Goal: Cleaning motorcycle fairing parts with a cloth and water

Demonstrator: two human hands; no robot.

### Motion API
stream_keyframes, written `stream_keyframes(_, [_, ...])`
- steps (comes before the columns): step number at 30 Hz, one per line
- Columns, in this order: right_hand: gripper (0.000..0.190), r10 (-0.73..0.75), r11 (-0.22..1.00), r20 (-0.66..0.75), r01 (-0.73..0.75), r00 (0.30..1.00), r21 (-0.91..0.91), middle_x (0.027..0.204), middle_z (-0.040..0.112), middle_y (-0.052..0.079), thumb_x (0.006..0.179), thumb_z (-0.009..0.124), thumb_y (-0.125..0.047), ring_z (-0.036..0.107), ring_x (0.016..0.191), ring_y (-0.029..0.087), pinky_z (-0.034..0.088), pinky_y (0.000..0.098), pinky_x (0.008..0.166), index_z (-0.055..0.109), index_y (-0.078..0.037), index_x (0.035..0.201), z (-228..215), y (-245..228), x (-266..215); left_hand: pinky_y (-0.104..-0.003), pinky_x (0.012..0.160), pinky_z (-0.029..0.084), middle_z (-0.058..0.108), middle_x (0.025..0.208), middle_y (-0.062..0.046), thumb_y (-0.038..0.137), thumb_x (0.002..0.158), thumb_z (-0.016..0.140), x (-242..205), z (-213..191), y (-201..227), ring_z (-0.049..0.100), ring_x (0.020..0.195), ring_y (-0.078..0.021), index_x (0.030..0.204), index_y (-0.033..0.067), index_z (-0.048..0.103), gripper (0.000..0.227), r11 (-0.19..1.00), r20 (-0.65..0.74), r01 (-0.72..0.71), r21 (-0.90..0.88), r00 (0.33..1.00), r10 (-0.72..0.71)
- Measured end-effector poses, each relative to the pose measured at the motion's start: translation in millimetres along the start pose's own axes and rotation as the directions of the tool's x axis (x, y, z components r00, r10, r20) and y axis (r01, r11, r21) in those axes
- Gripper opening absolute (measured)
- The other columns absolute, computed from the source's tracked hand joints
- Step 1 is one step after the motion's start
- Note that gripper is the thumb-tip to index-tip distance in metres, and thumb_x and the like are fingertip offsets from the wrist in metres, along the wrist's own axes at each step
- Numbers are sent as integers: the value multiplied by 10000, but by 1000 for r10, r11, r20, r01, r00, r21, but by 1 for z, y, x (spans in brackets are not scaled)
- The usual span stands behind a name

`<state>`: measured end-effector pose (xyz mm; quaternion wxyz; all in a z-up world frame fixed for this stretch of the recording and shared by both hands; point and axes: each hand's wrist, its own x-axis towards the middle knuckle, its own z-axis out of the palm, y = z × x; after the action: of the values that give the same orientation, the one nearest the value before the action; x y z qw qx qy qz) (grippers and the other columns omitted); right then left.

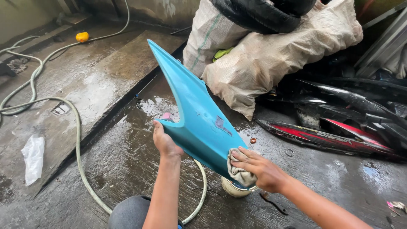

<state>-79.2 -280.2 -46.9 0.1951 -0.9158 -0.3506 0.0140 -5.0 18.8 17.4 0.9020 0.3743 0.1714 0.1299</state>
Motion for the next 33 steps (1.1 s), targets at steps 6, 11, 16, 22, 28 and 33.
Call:
stream_keyframes(6, [498,660,611,-229,-335,715,717,1411,634,182,894,652,-61,523,1387,307,387,464,1184,627,-58,1392,15,42,3,-419,867,608,735,963,-91,564,1004,558,28,-17,-16,743,860,-237,1070,195,723,409,988,-231,-131,-87,967,108])
stream_keyframes(11, [618,465,724,-346,-125,815,678,1592,410,228,900,523,-9,362,1464,423,290,557,1205,471,-65,1513,-40,-23,50,-411,975,561,741,1107,-94,557,1008,552,-6,-1,-24,730,1004,-236,1186,241,717,399,991,-204,-92,-96,976,71])
stream_keyframes(16, [606,528,826,-423,-329,736,458,1302,665,125,919,529,-170,614,1217,395,478,528,1053,504,-271,1516,-10,-16,72,-402,1005,564,729,1166,-87,528,1035,506,-10,-8,-29,723,1038,-224,1229,254,702,389,983,-157,-91,-158,985,66])
stream_keyframes(22, [312,677,698,-294,-461,675,548,619,710,121,952,506,-342,714,900,404,536,526,814,642,-114,788,-26,-24,77,-391,1113,484,657,1347,-133,585,1024,466,-11,-15,-33,636,1197,-250,1351,170,651,560,976,-90,-29,-217,996,10])
stream_keyframes(28, [291,634,759,-308,-492,710,427,473,661,37,904,576,-342,750,756,310,557,465,746,636,-149,694,-56,-19,78,-413,1114,405,532,1306,-190,316,1091,527,72,-74,-48,522,1255,-316,1371,79,457,373,674,-163,-463,576,743,650])
stream_keyframes(33, [293,136,950,-378,-229,916,-213,838,738,16,760,683,-295,743,876,228,437,360,1015,615,-191,1025,-62,-5,79,-504,1105,311,630,1265,-187,299,1003,551,3,-4,-21,553,1256,-361,1236,65,671,351,-626,866,-636,451,140,481])
